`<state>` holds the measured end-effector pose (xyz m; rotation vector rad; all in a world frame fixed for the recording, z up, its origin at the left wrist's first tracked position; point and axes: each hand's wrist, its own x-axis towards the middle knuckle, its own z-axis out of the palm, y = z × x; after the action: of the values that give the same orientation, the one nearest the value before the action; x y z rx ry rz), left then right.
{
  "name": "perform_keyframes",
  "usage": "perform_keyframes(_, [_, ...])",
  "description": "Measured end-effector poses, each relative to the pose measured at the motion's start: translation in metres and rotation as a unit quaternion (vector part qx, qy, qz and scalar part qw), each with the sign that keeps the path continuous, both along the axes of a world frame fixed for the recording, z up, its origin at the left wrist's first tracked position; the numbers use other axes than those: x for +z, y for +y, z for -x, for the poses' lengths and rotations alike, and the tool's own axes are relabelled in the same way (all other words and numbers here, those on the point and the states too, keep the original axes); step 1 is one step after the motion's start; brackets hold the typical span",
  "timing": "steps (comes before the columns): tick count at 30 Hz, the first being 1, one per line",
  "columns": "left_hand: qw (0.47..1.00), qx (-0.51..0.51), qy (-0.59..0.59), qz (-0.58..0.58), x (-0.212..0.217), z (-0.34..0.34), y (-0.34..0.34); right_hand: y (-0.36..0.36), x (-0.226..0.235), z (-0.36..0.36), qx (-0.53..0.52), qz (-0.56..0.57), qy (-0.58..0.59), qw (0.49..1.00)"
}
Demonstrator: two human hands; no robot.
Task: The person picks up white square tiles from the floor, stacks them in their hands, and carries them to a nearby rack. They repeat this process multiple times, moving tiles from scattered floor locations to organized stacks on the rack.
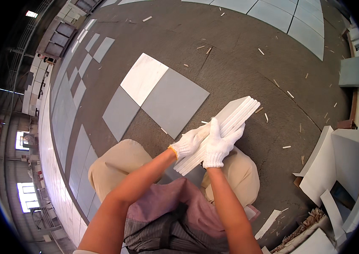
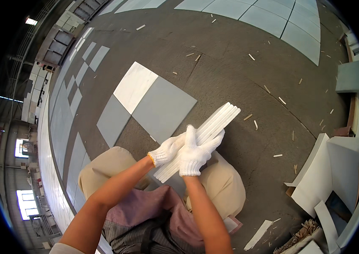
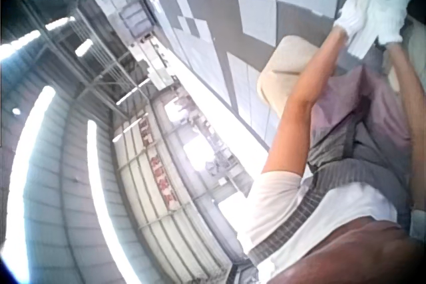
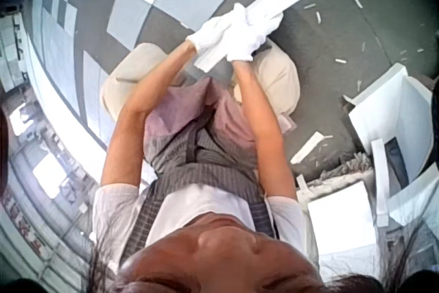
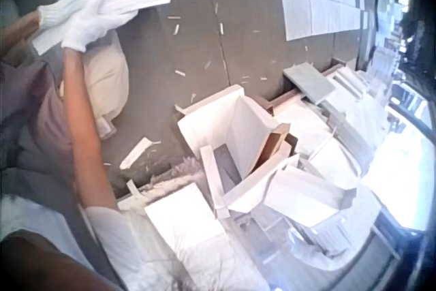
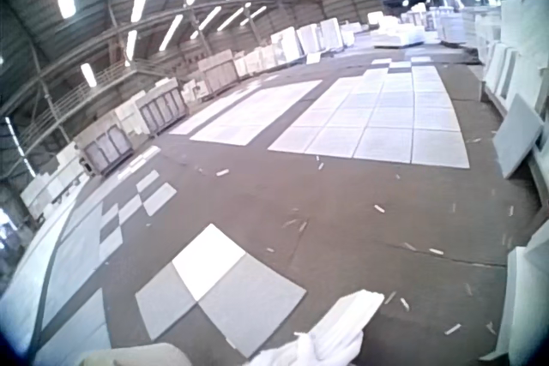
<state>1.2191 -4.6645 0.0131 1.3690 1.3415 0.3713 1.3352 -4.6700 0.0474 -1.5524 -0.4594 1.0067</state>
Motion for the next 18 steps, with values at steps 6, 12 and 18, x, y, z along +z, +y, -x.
perform_keyframes(6, [0.999, -0.012, -0.014, -0.045, -0.009, 0.006, 0.002, -0.005, -0.013, 0.009, 0.009, -0.004, -0.022, 1.0])
perform_keyframes(12, [0.973, -0.158, 0.165, -0.035, -0.032, 0.019, 0.022, -0.007, 0.017, 0.01, 0.01, -0.029, 0.014, 0.999])
perform_keyframes(18, [0.947, -0.281, 0.152, 0.005, 0.04, 0.022, 0.056, -0.004, 0.001, 0.021, 0.033, -0.009, -0.088, 0.996])
